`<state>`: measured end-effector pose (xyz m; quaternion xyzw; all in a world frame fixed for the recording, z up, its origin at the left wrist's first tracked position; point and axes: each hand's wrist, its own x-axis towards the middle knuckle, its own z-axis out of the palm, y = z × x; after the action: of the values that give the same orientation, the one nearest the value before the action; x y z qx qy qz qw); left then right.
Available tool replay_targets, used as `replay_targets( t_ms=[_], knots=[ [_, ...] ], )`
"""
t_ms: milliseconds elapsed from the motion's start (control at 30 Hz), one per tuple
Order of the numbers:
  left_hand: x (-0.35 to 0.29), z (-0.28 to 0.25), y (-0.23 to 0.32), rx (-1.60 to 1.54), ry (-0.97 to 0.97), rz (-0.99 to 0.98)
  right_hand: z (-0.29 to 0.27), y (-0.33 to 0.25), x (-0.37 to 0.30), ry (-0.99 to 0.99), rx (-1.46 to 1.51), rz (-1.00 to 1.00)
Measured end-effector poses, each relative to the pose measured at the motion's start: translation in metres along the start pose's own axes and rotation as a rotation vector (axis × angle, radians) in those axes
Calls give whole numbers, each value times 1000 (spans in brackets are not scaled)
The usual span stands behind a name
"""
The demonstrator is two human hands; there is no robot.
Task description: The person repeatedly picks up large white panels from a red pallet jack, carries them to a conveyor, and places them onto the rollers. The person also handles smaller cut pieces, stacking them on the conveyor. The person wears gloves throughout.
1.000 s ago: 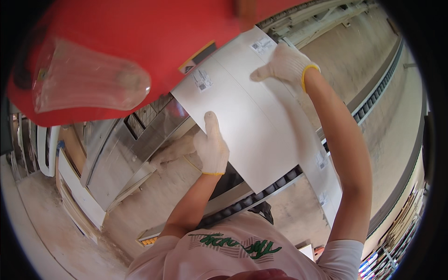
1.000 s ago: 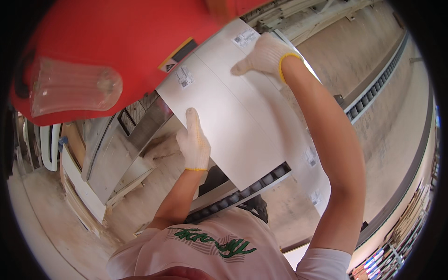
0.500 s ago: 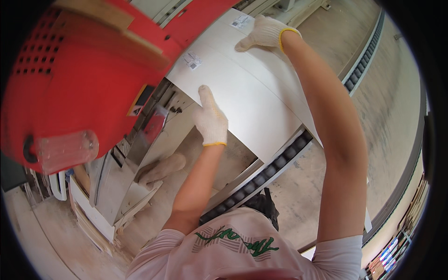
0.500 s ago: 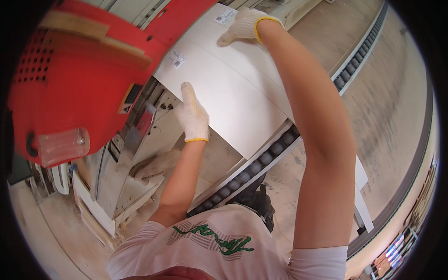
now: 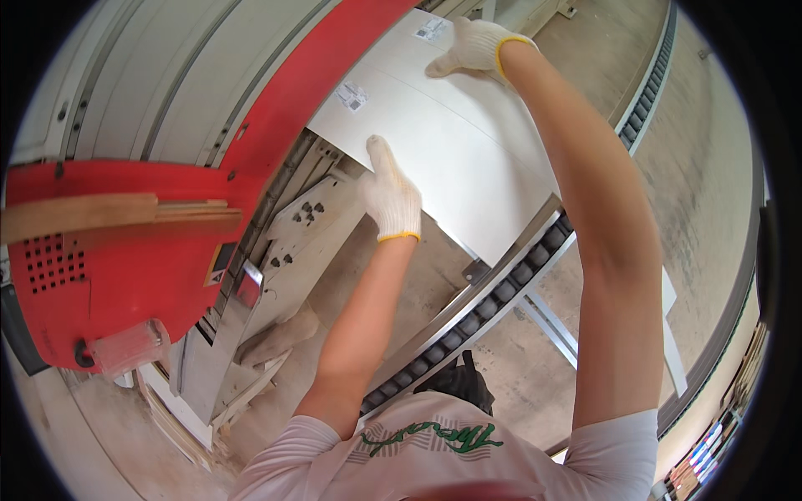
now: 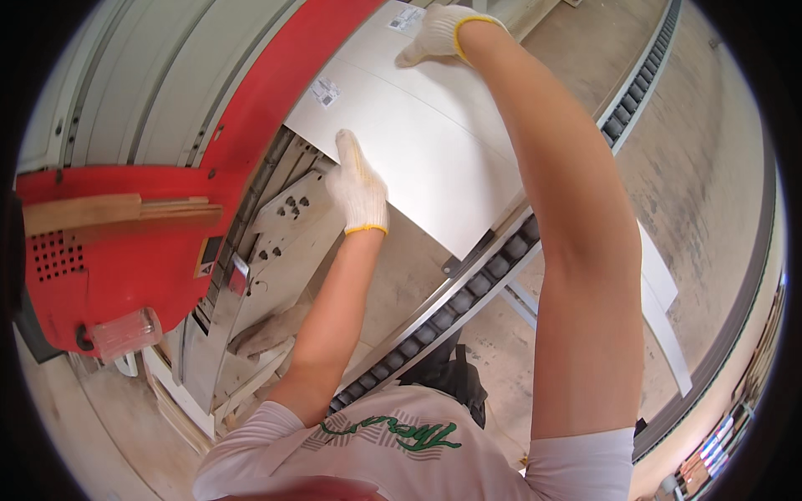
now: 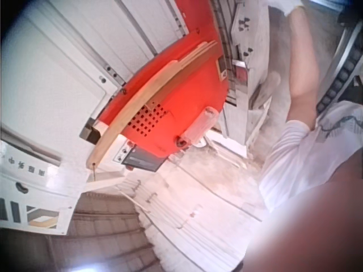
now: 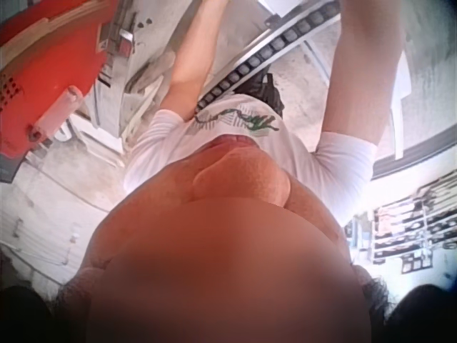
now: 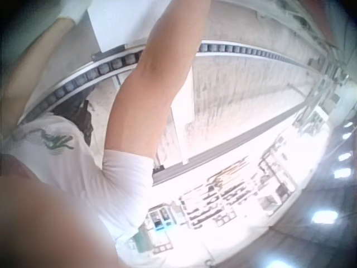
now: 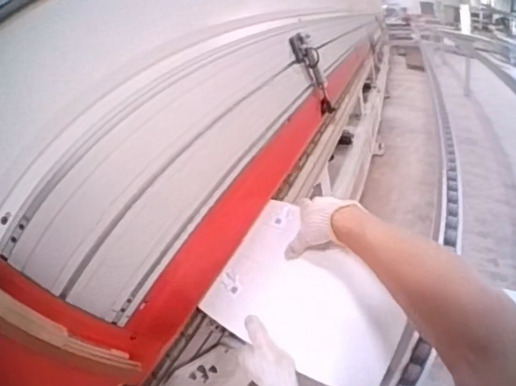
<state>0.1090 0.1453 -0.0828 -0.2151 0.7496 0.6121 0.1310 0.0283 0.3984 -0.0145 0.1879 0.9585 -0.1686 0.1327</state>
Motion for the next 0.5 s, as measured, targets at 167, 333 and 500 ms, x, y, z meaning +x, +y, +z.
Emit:
replay_targets(
  t_ms=[167, 333, 500],
  knots=[
    [20, 62, -8, 201, 15, 313, -4, 29, 0, 58, -44, 156],
    [34, 119, 9, 488, -25, 422, 34, 50, -36, 377, -126, 226],
    [45, 178, 28, 296, -105, 265, 93, 37, -213, 695, 207, -78]
  ],
)
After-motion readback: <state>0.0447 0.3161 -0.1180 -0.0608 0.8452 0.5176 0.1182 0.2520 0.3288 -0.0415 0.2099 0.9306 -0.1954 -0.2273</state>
